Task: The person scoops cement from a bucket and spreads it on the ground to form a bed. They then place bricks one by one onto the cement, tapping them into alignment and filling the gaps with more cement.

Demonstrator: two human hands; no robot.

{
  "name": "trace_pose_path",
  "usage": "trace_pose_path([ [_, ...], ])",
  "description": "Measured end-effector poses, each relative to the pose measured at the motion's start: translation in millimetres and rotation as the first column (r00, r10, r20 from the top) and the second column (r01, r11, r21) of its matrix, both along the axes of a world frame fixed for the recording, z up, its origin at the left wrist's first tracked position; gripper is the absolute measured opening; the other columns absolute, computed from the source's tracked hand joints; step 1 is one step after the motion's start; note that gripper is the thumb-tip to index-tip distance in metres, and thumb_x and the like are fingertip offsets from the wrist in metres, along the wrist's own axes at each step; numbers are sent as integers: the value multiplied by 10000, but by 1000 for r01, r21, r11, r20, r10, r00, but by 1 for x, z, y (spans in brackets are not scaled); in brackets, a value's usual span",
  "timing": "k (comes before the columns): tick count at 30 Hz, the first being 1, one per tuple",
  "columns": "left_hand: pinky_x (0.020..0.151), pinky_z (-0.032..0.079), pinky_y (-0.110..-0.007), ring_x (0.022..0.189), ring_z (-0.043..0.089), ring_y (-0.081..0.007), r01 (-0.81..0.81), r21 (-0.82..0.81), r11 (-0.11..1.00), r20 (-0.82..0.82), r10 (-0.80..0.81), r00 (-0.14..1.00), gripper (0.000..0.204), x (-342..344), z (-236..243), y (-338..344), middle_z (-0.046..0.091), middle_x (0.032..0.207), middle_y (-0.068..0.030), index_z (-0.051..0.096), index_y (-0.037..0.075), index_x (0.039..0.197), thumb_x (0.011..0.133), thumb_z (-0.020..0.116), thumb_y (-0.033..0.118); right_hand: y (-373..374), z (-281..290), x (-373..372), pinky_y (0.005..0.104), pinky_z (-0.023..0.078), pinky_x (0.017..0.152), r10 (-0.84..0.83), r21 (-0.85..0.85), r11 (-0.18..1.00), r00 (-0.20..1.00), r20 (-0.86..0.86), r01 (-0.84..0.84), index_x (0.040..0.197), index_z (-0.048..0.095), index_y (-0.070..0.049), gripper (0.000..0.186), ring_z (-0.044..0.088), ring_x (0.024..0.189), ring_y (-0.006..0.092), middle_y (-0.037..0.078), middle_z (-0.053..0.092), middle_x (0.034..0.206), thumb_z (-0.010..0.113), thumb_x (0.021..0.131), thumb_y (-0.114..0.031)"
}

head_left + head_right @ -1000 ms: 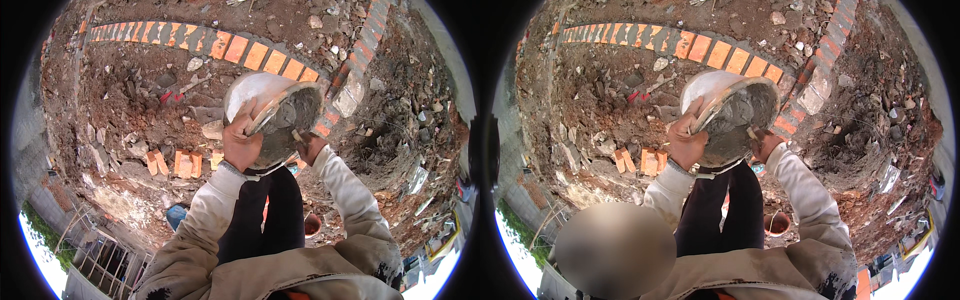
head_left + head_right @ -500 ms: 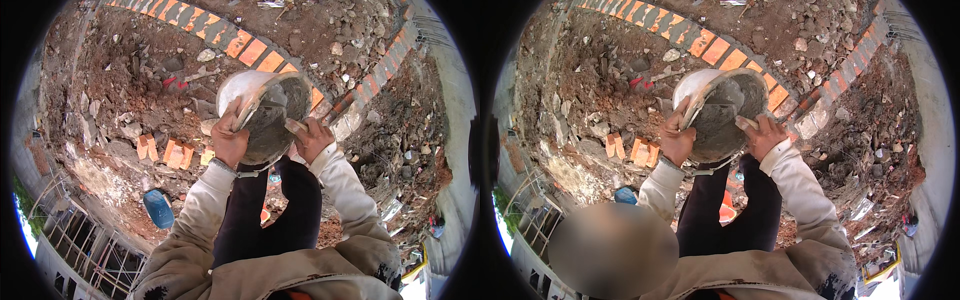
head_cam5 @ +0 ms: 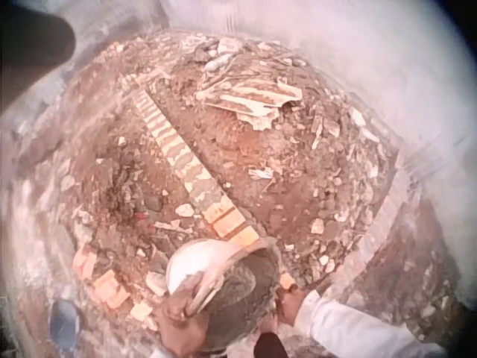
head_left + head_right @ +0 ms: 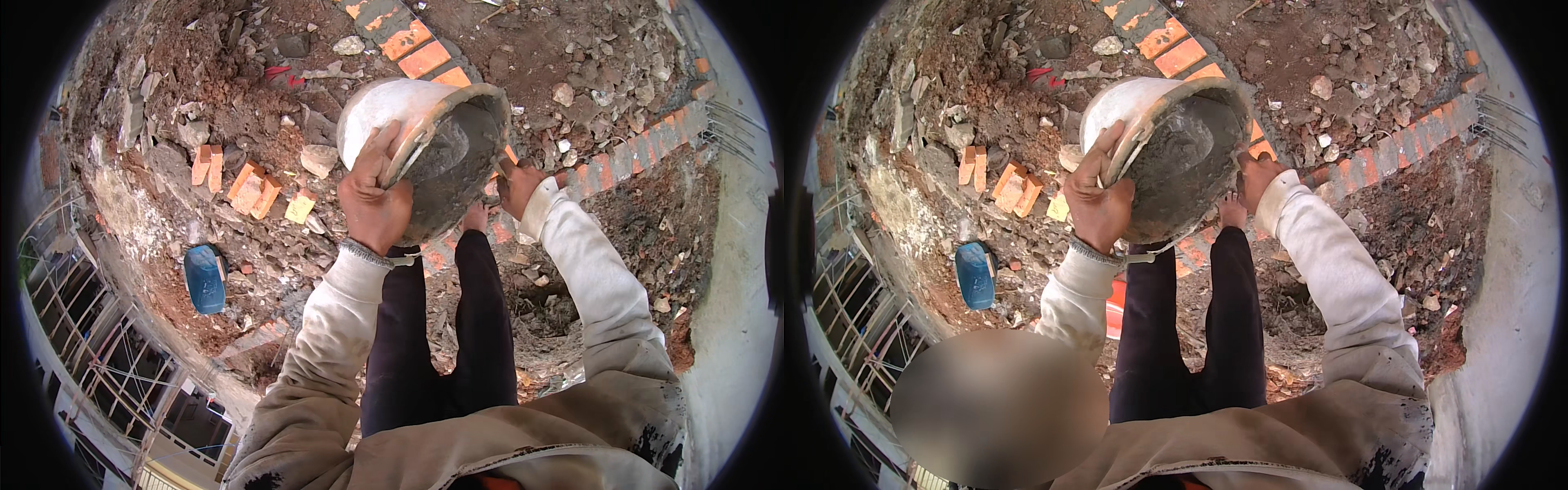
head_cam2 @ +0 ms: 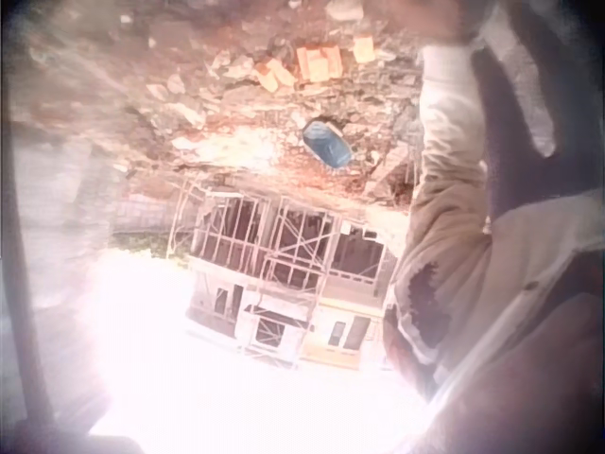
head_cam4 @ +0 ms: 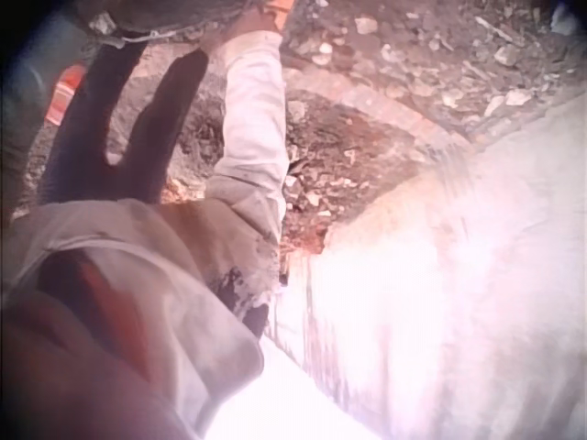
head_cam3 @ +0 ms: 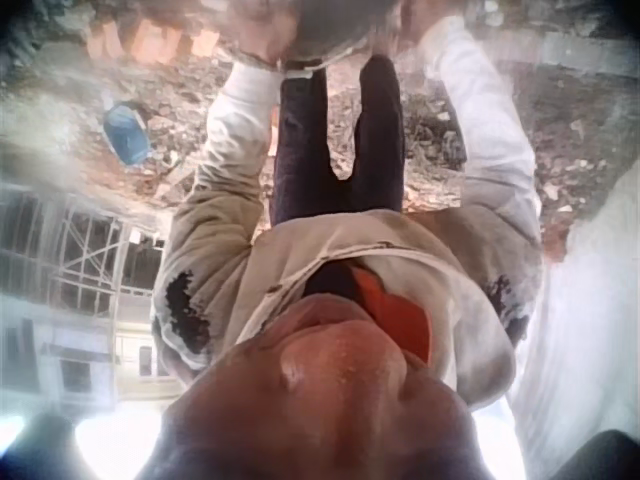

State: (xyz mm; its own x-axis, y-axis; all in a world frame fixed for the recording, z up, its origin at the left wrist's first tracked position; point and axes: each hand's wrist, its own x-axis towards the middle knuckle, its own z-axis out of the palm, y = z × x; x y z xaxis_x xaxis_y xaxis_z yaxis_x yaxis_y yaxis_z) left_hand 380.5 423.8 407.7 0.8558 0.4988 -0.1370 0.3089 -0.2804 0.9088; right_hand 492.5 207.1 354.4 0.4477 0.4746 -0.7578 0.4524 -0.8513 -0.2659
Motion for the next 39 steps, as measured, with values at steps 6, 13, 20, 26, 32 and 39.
trace_pose_path([
  [6, 940, 451, -310, 1175, 596, -239, -108, -63, 992, 49, 111, 993, 175, -29, -3, -19, 641, 1236, -203, 422, -3, 662, 654, 553, -119, -30, -33, -26, 492, 501, 748, 28, 337, 942, 991, -128, 17, 1188, 565, 16, 389, 640, 829, 453, 293, 646, 838, 581, 818, -102],
  [13, 849, 472, -276, 1000, 613, -134, -296, -156, 942, -18, 297, 955, 165, -69, -30, -20, 653, 1229, -174, 435, -3, 647, 641, 547, -124, -31, -15, -64, 478, 504, 756, 184, 424, 898, 975, -124, -115, 1288, 561, -72, 478, 645, 869, 415, 201, 670, 943, 596, 813, -105],
  [20, 911, 460, -306, 1095, 604, -171, -342, -42, 939, -16, 342, 940, 181, -103, -38, -21, 648, 1248, -161, 385, 22, 594, 601, 522, -96, 18, -6, -43, 486, 536, 767, 259, -9, 964, 936, 238, -264, 1360, 501, -101, 499, 663, 881, 370, 177, 627, 1073, 592, 872, -144],
  [26, 1055, 372, -351, 1282, 514, -287, -287, -149, 946, 26, 294, 955, 176, -109, -52, -33, 622, 1278, -183, 402, 7, 626, 594, 525, -114, 0, -87, -70, 384, 528, 856, 198, 303, 947, 941, -274, -111, 1271, 561, -18, 448, 661, 1014, 343, 225, 666, 1079, 625, 832, -80],
  [32, 1063, 361, -329, 1210, 559, -222, -351, -431, 831, 74, 420, 904, 217, -141, -101, -1, 603, 1311, -162, 424, 15, 637, 591, 523, -173, 7, -119, -111, 310, 493, 907, 138, 420, 896, 807, -575, 146, 1268, 553, 61, 448, 637, 1085, 228, 207, 667, 1121, 613, 829, -3],
  [39, 485, 427, -259, 772, 597, -124, -457, -513, 727, -10, 527, 850, 210, -157, -221, 27, 599, 1318, -148, 429, 8, 595, 596, 511, -186, 52, -166, -116, 400, 520, 875, 329, 365, 870, 942, 71, -331, 1379, 514, -142, 514, 645, 1000, 356, 194, 618, 1131, 610, 875, -185],
])
